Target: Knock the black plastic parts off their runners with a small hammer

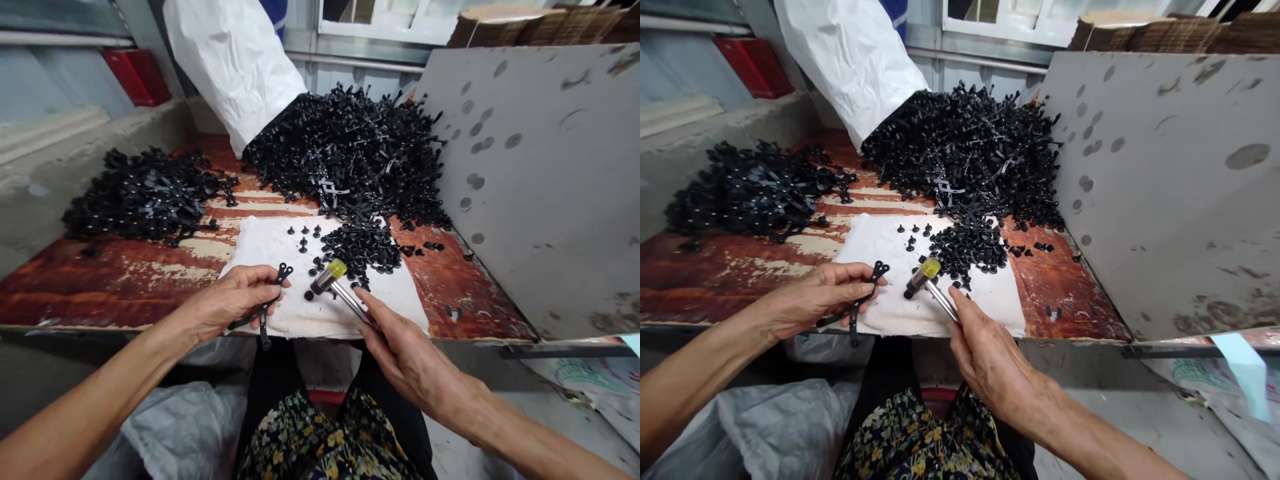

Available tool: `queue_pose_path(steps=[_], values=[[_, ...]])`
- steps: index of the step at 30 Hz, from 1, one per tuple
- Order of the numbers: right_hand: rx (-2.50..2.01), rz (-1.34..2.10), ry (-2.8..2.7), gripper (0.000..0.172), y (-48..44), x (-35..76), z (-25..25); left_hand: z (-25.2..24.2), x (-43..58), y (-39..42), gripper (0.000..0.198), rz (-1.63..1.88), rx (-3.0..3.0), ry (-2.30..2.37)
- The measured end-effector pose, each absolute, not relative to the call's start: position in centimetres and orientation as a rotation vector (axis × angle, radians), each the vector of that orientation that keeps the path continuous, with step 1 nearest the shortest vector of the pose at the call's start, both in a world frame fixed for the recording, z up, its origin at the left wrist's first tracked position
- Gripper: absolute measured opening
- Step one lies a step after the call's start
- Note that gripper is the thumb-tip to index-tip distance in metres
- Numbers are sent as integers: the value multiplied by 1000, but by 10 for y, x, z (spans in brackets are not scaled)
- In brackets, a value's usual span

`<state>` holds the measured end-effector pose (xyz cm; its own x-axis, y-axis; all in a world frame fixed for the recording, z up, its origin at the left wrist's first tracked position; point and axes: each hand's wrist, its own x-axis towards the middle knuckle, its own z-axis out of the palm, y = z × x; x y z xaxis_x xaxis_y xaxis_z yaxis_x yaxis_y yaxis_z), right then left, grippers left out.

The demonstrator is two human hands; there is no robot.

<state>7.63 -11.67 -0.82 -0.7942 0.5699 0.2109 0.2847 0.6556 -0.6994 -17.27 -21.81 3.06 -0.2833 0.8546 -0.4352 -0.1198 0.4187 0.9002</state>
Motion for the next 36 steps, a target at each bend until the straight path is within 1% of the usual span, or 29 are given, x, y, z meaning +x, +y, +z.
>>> queue_pose_path(steps=[4,5,7,12,16,19,23,27,30,36], values=[[-719,1132,-2293,16,-113,50,9,35,-159,-213,39,1064,646,1521],[-720,1185,-2244,12,-111,41,11,35,-155,-212,40,1047,663,1510],[-686,1298,-2143,9,-107,27,14,36,-148,-211,40,1007,727,1496],[-574,1578,-2042,14,-105,4,10,34,-143,-213,39,866,907,1536],[-568,1754,-1967,7,-108,-5,9,34,-146,-218,37,880,981,1559],[-611,1895,-1917,6,-110,-11,12,35,-146,-219,41,930,967,1565],[-639,1808,-1894,7,-112,-6,16,34,-146,-217,50,994,843,1619],[-730,1742,-1746,14,-114,18,16,27,-150,-216,53,963,705,1653],[-785,1744,-1664,19,-117,39,8,24,-153,-212,54,931,663,1653],[-908,1754,-1539,24,-124,65,-16,22,-152,-204,54,927,648,1628]])
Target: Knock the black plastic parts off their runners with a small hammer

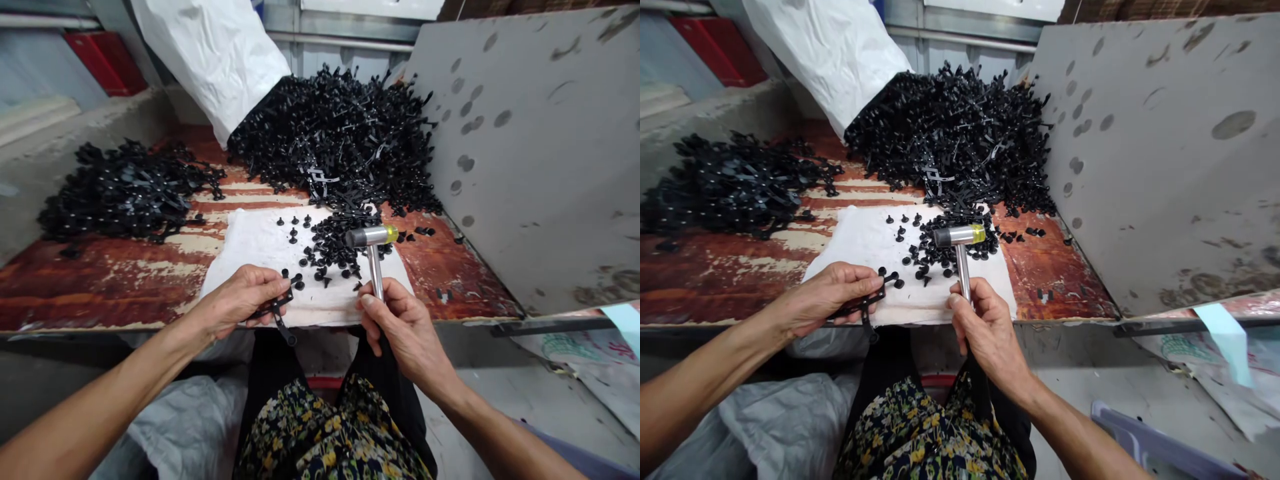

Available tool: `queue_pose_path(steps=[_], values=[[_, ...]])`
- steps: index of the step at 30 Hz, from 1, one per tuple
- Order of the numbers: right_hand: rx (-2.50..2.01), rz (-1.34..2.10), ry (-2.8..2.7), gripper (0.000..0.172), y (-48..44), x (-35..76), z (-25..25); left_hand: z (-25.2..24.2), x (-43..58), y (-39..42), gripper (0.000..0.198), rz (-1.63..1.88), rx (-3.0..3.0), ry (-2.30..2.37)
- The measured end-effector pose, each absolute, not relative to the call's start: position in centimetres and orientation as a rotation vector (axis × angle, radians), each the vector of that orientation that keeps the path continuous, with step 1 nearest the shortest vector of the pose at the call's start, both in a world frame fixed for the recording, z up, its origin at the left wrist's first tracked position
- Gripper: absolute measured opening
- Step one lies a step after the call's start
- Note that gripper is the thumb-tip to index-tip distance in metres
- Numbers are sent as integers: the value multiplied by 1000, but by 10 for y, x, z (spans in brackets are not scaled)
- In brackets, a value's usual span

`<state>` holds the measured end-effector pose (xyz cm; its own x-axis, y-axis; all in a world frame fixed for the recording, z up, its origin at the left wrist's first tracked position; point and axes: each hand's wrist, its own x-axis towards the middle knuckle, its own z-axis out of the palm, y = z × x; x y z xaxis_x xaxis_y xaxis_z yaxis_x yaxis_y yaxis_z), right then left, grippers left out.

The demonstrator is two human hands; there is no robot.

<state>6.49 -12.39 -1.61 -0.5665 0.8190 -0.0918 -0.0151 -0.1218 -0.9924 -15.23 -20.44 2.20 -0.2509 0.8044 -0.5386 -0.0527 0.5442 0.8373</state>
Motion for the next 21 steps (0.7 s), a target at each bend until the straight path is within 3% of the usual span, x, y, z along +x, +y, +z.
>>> queue_pose_path(steps=[21], values=[[-977,1791,-1466,26,-120,69,-31,19,-154,-205,54,912,646,1637]])
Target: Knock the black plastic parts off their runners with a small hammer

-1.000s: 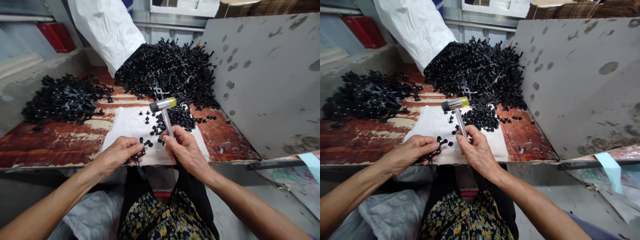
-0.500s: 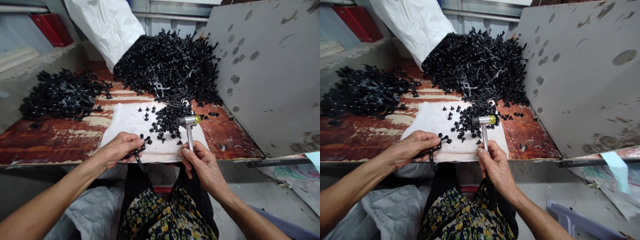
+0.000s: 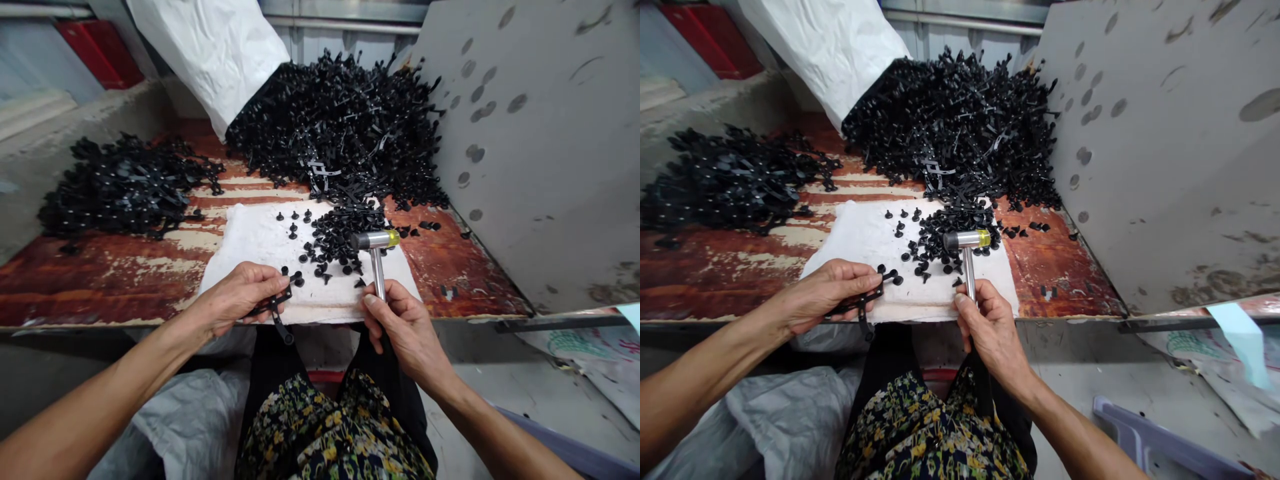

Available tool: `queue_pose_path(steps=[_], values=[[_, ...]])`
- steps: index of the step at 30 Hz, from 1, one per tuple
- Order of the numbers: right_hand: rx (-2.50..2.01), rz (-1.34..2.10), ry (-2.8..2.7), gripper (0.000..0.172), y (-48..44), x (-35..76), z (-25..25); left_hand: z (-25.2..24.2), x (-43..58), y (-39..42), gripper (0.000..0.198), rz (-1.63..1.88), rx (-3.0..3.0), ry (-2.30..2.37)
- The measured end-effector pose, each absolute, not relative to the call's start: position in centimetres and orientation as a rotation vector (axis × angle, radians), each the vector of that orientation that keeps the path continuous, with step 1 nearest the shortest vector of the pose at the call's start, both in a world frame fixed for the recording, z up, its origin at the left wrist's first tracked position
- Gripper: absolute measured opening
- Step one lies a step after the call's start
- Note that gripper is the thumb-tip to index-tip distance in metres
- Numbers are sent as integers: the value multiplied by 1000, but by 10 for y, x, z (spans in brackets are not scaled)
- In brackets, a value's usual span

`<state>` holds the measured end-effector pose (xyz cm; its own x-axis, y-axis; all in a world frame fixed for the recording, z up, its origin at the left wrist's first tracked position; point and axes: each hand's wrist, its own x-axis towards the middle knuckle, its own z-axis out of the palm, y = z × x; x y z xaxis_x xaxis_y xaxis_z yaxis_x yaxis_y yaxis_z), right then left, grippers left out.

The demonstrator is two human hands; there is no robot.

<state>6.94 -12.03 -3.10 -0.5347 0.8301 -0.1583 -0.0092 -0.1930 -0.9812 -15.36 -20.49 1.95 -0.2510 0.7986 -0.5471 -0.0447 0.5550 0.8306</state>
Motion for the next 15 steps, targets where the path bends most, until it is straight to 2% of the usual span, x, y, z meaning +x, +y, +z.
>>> queue_pose_path(steps=[7,15], values=[[-986,1792,-1472,27,-120,69,-29,17,-155,-205,53,900,650,1649],[-979,1794,-1505,29,-118,70,-28,19,-152,-203,44,877,692,1679]])
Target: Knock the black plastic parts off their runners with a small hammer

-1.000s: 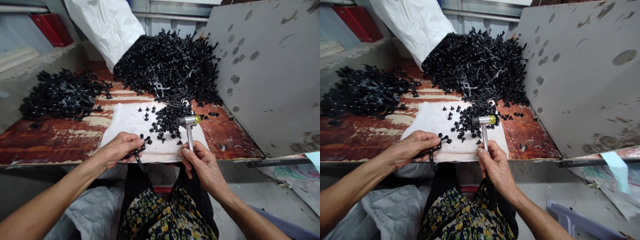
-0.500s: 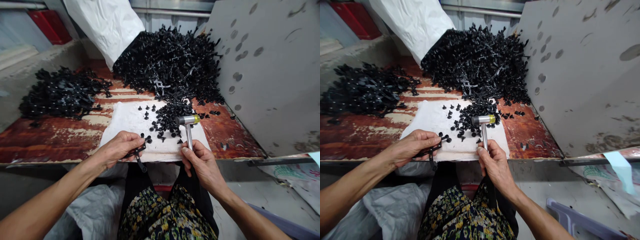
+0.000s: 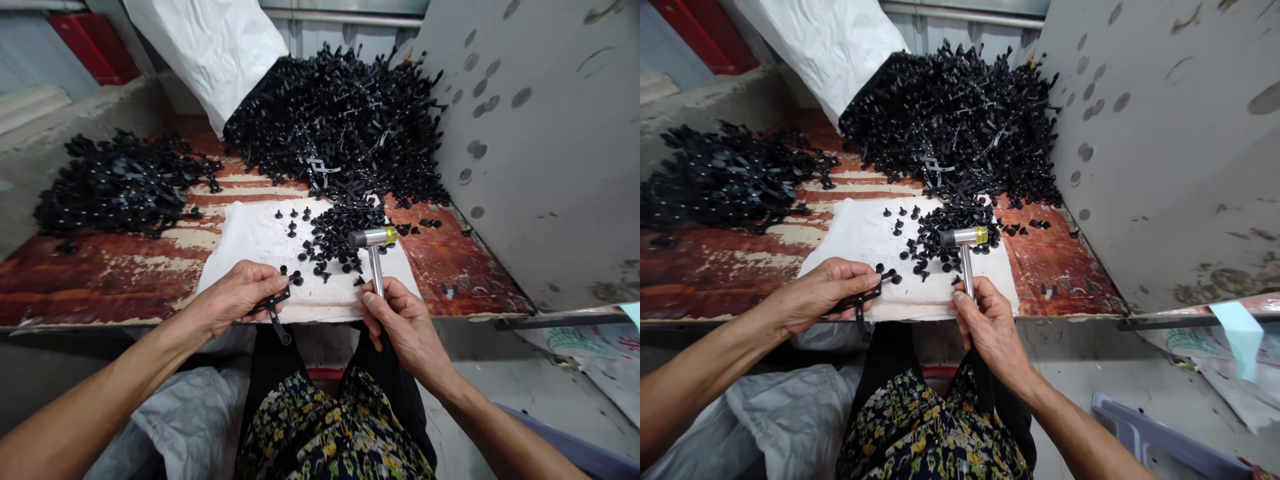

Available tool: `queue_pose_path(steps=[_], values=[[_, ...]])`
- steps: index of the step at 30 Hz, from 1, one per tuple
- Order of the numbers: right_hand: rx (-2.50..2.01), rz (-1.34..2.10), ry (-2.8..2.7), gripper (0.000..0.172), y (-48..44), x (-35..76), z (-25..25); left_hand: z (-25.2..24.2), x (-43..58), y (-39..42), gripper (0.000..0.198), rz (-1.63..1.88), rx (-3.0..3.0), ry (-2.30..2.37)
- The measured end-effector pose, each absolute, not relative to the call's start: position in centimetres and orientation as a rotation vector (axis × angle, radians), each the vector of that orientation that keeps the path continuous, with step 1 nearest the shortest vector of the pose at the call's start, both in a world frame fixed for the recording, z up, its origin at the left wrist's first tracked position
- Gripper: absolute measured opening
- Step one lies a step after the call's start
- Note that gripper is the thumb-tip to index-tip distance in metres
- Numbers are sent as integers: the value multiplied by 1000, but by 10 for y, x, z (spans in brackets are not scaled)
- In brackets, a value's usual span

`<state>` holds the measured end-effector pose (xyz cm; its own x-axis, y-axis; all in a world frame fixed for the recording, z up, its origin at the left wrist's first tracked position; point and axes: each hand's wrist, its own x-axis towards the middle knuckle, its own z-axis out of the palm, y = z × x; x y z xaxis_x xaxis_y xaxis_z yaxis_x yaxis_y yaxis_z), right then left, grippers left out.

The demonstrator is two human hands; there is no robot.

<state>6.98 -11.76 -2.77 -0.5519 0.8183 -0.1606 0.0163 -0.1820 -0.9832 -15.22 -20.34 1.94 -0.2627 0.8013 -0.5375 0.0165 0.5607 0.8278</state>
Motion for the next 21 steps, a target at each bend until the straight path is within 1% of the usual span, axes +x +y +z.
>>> queue_pose_path(steps=[3,5,7,9,12,16,21], values=[[-965,1769,-1588,32,-116,74,-24,21,-151,-202,38,847,724,1720],[-943,1707,-1739,33,-116,78,-21,23,-152,-200,34,812,754,1746],[-905,1559,-1938,33,-116,81,-18,24,-154,-198,31,774,777,1766],[-815,1326,-2114,36,-117,82,-16,25,-156,-196,29,749,806,1772],[-583,1006,-2295,45,-118,81,-13,25,-159,-194,27,738,861,1751],[-374,764,-2407,57,-119,77,-7,25,-162,-194,26,713,880,1746],[-393,532,-2637,55,-117,76,0,28,-160,-193,27,716,847,1741]])
